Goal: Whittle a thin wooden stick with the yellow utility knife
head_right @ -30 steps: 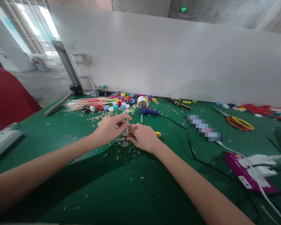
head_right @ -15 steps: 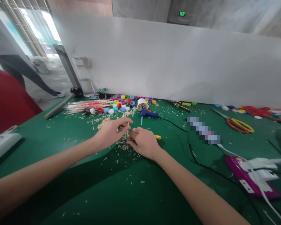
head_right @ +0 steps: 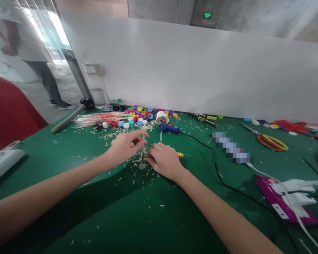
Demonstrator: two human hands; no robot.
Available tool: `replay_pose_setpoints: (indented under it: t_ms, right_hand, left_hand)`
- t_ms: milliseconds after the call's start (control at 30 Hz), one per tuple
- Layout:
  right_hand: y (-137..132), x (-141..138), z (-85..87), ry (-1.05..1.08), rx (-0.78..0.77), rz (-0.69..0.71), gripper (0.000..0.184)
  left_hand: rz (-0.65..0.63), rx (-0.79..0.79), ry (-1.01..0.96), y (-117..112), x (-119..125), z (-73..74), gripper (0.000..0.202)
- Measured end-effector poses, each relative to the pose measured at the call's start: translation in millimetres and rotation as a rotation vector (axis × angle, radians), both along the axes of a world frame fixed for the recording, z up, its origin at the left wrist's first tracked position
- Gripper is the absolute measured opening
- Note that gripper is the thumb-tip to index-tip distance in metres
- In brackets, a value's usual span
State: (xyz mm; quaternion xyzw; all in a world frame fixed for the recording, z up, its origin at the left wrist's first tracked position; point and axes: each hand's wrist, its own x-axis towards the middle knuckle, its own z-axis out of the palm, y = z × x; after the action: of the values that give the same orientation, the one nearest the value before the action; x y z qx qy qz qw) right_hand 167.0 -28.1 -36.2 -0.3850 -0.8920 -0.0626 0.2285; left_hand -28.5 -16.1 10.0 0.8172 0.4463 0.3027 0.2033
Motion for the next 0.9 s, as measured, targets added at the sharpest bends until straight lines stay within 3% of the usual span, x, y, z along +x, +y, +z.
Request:
replay_pose_setpoints:
  t_ms: [700,900]
  right_hand:
    - [-2.3,-0.9,-5.3,-0.035,0.101,0.009,0.022]
    - [-3.3,-1.3,-0.7,0.012,0.066,-0.005,0.022]
  left_hand:
    - [-0.059,-0.046,0.045,-8.1,1.2,6.6,0.032]
    - [-0.056,-0.036,0.049,-5.2,1.0,4.8,0.033]
